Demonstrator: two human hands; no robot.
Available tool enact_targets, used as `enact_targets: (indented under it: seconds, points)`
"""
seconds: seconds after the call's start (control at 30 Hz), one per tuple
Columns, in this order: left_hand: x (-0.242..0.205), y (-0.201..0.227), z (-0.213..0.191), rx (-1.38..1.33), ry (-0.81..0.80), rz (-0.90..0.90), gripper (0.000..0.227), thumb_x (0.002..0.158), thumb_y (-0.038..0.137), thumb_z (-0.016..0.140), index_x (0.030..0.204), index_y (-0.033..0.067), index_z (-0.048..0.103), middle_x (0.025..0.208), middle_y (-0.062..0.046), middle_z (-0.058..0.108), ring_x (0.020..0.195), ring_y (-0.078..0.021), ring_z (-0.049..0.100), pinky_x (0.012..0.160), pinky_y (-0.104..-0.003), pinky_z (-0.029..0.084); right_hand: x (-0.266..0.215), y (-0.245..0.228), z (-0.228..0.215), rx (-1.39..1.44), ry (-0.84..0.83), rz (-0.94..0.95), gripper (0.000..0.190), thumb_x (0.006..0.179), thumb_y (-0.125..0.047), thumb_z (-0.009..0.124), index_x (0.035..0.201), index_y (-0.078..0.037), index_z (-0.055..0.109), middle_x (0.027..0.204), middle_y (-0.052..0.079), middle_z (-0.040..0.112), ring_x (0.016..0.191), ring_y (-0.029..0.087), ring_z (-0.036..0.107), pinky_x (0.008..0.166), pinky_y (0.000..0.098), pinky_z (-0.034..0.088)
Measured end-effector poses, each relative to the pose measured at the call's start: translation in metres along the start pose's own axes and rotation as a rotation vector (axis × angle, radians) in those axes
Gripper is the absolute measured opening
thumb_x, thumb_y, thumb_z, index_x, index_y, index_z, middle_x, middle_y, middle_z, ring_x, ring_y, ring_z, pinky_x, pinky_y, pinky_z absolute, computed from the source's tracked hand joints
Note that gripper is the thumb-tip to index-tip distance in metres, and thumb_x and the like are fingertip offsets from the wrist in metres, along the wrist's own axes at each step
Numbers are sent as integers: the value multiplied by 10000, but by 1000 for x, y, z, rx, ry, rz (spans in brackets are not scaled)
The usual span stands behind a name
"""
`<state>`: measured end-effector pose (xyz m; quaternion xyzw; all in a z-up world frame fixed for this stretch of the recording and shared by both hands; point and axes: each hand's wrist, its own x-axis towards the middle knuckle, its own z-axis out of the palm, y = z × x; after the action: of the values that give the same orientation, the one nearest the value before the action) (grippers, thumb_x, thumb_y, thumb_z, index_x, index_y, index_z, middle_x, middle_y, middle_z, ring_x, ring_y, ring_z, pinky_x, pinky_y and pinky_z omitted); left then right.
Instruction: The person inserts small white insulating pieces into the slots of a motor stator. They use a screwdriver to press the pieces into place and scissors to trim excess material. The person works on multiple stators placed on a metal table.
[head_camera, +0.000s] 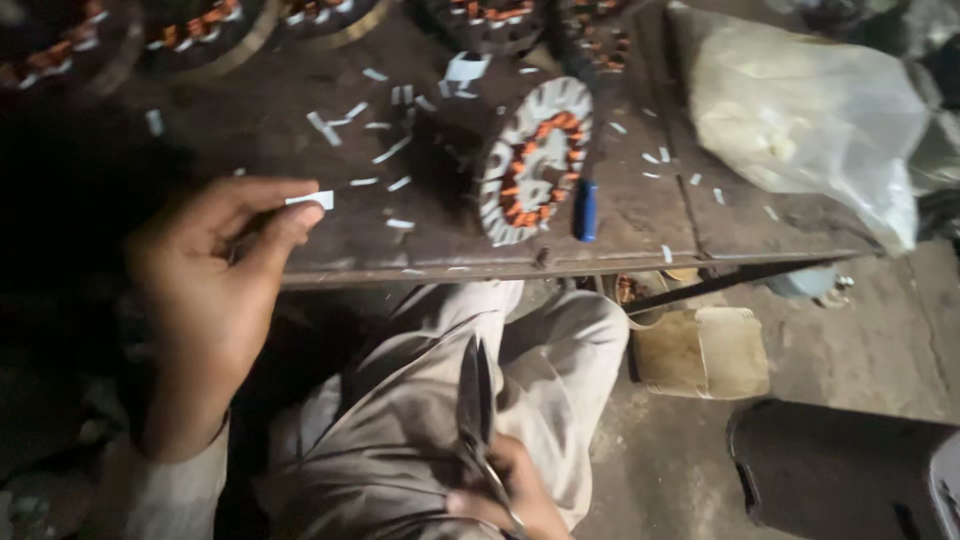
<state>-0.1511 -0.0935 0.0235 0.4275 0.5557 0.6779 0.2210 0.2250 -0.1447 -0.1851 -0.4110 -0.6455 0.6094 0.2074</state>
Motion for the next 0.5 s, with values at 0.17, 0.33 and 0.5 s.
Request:
enact_targets:
  seconds: [0.17,0.33,0.5]
  points:
    - [0,-11,-16,267,-13,199,132,965,26,790,1071,-7,719,1055,-93,759,952,-151,747,834,-271,575,85,-36,60,220,-77,-147,589,873,-368,843,1223,-11,532,1029,7,594,961,102,545,856,270,460]
    - [12,-9,-26,405,-27,236,148,937,66,817,1046,5,737,991,-102,759,852,-171,741,733,-273,550,103,-52,69,226,-130,-177,583,900,-485,808,1126,-16,547,963,-4,560,891,89,491,789,244,420]
    - [16,-13,-33,376,-42,89,104,985,58,762,1080,20,745,908,-96,746,769,-162,738,653,-263,524,102,-54,68,179,-97,-133,674,868,-563,785,1192,-27,538,952,-14,546,893,82,495,798,233,429]
